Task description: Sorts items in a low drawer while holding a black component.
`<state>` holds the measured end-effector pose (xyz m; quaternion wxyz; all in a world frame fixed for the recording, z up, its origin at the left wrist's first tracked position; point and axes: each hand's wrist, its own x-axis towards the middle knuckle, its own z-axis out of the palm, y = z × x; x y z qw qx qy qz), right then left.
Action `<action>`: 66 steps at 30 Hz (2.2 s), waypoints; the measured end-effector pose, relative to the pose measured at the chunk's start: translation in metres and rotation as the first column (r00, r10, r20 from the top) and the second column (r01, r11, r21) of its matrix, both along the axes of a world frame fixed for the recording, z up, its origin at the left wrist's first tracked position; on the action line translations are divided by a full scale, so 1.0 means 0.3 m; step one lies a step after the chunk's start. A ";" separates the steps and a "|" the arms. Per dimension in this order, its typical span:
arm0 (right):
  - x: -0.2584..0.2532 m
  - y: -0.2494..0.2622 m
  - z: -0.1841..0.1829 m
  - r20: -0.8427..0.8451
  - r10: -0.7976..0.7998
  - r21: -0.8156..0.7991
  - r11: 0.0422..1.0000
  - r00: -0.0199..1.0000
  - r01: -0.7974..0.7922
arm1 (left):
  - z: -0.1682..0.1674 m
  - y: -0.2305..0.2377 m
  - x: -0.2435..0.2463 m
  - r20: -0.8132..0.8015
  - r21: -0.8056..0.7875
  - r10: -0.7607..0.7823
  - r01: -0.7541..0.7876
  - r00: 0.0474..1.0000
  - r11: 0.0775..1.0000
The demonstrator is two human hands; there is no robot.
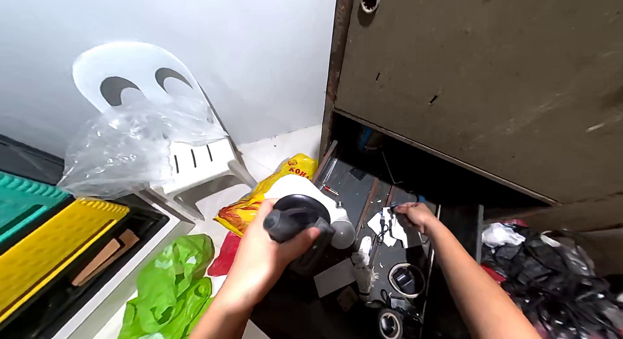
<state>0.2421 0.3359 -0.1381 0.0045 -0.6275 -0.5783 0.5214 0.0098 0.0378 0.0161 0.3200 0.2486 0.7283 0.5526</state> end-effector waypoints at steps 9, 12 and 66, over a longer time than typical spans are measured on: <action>-0.203 -0.194 -0.071 0.478 0.662 -0.086 0.689 0.577 -0.719 | -0.024 -0.043 -0.040 -0.064 -0.055 0.093 -0.096 0.994 0.994; -0.210 -0.210 -0.095 0.520 0.642 -0.114 0.706 0.563 -0.699 | -0.023 -0.047 -0.035 -0.102 -0.103 0.059 -0.069 0.993 0.992; -0.558 0.162 0.293 0.507 0.130 0.528 0.735 0.852 -0.426 | 0.007 -0.046 -0.027 -0.357 -0.125 -0.296 0.268 0.886 0.955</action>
